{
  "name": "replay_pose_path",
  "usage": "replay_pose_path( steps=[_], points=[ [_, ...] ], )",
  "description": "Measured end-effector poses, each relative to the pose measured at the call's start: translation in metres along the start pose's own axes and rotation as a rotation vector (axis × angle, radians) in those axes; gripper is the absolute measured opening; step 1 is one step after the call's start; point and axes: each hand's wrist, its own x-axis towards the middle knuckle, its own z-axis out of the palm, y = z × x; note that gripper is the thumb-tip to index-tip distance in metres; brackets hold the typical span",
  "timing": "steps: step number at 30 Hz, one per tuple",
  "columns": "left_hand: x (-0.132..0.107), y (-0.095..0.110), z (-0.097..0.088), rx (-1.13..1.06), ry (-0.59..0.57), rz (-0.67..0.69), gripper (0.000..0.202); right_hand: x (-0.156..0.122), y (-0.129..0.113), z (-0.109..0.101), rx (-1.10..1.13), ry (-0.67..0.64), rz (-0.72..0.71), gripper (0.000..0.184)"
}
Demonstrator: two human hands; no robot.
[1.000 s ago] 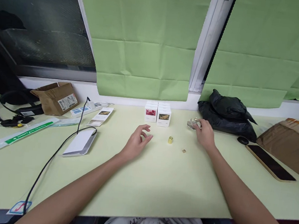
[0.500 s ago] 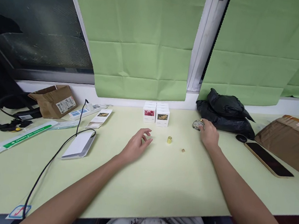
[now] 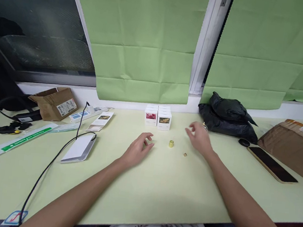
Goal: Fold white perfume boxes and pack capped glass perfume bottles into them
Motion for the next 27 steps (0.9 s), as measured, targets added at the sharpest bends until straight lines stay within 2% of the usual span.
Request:
replay_pose_path(
  steps=[1,3,5,7,9,11,13,17,21,24,27],
  points=[
    [0.0,0.0,0.0,0.008,0.006,-0.002,0.036,-0.003,-0.012,0.002,0.095,-0.157,-0.082,0.022],
    [0.001,-0.002,0.0,0.019,0.018,-0.003,0.036,-0.01,-0.032,0.004,0.169,-0.364,-0.181,0.029],
    [0.001,-0.003,0.0,0.025,0.024,0.001,0.036,-0.014,-0.042,0.001,0.164,-0.458,-0.15,0.041],
    [0.001,-0.004,0.0,0.031,0.023,0.005,0.036,-0.014,-0.038,-0.006,0.089,-0.542,-0.067,0.052],
    [0.001,-0.005,0.0,0.04,0.019,0.011,0.037,-0.011,-0.025,-0.016,0.007,-0.661,0.003,0.054],
    [0.0,-0.004,0.0,0.05,0.012,0.016,0.037,-0.007,-0.009,-0.024,0.044,-0.807,0.035,0.047],
    [0.0,-0.004,0.0,0.058,0.01,0.015,0.037,-0.005,0.002,-0.029,0.13,-0.9,0.029,0.035],
    [0.0,-0.003,0.0,0.065,0.006,0.007,0.036,-0.004,0.008,-0.028,0.228,-0.954,0.033,0.022],
    [0.0,-0.003,0.0,0.066,-0.002,0.005,0.036,-0.003,0.005,-0.027,0.23,-0.857,0.023,0.013],
    [-0.001,-0.003,0.0,0.064,-0.002,0.003,0.037,-0.002,0.004,-0.028,0.207,-0.788,-0.015,0.013],
    [-0.001,-0.004,0.001,0.062,0.001,0.007,0.037,-0.002,0.003,-0.029,0.206,-0.803,-0.022,0.017]
  ],
)
